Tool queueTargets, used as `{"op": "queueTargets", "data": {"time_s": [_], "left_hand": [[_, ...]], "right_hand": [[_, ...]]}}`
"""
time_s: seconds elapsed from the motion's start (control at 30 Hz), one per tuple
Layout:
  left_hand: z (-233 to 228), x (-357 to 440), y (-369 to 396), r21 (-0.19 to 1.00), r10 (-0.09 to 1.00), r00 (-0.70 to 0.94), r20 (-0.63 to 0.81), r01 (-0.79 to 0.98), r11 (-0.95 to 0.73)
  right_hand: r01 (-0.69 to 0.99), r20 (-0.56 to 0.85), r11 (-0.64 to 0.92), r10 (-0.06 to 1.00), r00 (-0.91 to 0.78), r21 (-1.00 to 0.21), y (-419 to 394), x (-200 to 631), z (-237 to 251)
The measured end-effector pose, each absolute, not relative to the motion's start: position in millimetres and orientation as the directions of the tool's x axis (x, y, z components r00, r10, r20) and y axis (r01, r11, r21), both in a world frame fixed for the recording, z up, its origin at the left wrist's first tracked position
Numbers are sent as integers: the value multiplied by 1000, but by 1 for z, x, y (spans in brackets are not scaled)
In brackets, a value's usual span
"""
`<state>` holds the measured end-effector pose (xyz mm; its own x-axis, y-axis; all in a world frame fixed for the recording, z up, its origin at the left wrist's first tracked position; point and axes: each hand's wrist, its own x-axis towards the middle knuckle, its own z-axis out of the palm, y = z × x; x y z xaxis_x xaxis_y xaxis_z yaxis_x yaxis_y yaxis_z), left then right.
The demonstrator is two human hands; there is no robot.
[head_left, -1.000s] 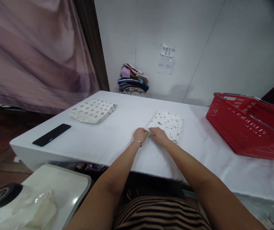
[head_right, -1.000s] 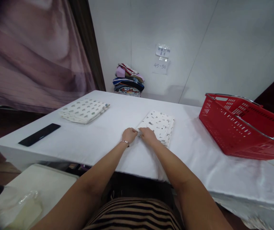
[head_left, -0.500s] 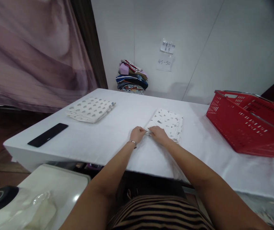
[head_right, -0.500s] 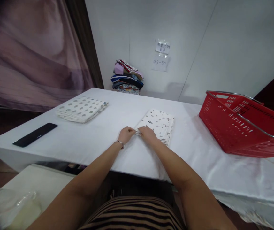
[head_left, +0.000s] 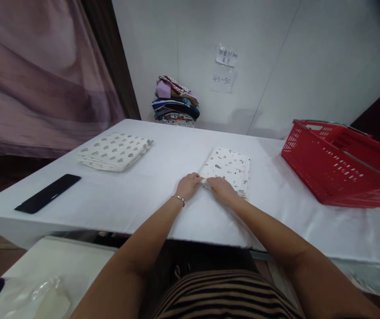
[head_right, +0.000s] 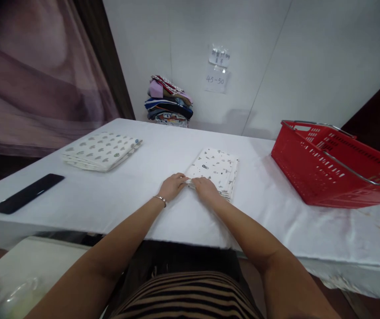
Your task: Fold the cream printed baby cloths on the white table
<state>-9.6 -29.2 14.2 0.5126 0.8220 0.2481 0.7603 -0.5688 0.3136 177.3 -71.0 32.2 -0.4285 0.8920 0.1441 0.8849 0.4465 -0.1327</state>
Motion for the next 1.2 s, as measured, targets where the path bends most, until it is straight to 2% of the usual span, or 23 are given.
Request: {"op": "queueTargets", "data": {"time_s": [0.23,0.43,0.6,0.77,0.97,1.2], "left_hand": [[3,-12,-21,275,783,549,291,736,-618],[5,-12,-19,284,783,554,283,732,-620],[16,-5,-29,264,765,562,314,723,-639],[20,11,-37,275,684,638,353,628,-728],[20,24,-27,276,666,676,316,606,-746],[25,24,-18,328,669,696,258,589,-739]], "right_hand": [[922,276,381,895,-352,-60,-119,249,12],[905,340,423,857,-387,-37,-135,273,-1],[905,346,421,860,-376,-64,-132,271,-4],[905,357,410,867,-348,-113,-133,270,-1],[912,335,346,905,-263,-221,-124,259,25],[924,268,301,934,-236,-236,-107,243,34]]}}
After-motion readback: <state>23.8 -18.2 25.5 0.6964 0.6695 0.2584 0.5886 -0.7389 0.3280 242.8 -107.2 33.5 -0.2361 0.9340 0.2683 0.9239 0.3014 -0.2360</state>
